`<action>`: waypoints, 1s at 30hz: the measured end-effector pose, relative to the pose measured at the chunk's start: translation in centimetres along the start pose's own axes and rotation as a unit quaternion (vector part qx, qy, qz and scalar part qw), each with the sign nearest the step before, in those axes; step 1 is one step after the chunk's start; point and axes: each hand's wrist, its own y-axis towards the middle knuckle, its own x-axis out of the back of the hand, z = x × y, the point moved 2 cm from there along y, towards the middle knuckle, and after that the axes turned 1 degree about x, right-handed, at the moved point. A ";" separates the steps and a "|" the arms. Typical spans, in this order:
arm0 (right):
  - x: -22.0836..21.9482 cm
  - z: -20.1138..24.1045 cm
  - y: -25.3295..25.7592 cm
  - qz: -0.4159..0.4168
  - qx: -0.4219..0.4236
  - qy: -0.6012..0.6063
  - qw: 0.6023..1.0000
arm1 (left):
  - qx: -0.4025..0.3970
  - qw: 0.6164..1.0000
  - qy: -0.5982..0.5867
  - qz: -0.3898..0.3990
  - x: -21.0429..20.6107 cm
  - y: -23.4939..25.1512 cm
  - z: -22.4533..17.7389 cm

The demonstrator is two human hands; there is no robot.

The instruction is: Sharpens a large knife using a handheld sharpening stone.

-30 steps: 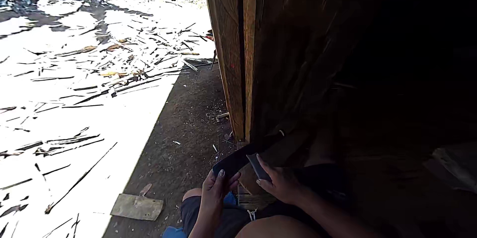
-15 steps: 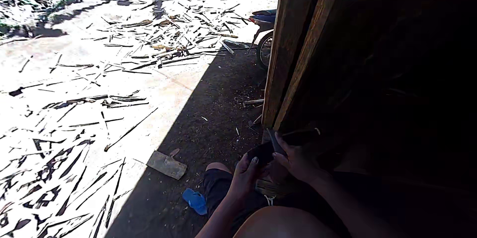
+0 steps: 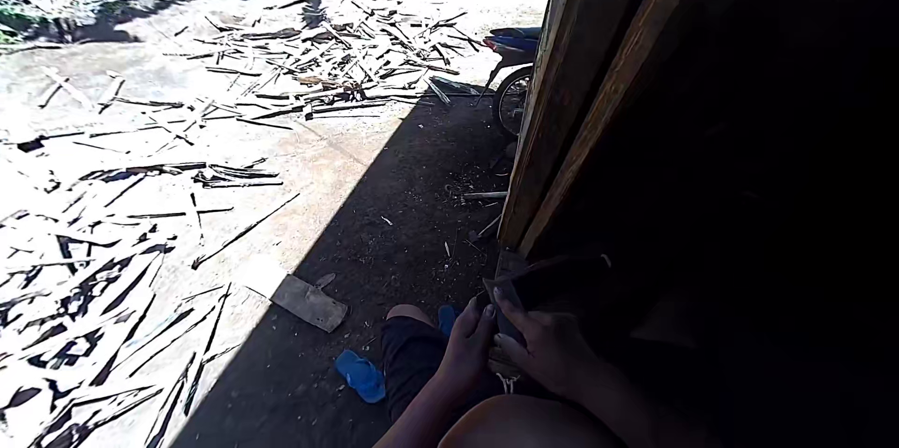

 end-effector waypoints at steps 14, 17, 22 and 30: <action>0.7 -4.5 1.9 0.071 -0.074 -0.045 0.994 | 0.032 0.998 -0.046 0.000 0.1 -0.3 0.7; 0.5 -1.6 0.3 -0.003 0.041 -0.046 0.998 | 0.009 1.000 -0.022 0.003 0.2 -0.1 0.6; 1.2 -4.6 1.6 0.033 -0.025 -0.061 0.997 | 0.021 0.999 -0.024 0.010 0.0 -0.4 0.3; 0.9 -4.3 1.4 0.001 -0.009 -0.045 0.999 | 0.011 1.000 -0.010 0.015 -0.1 -0.1 -0.3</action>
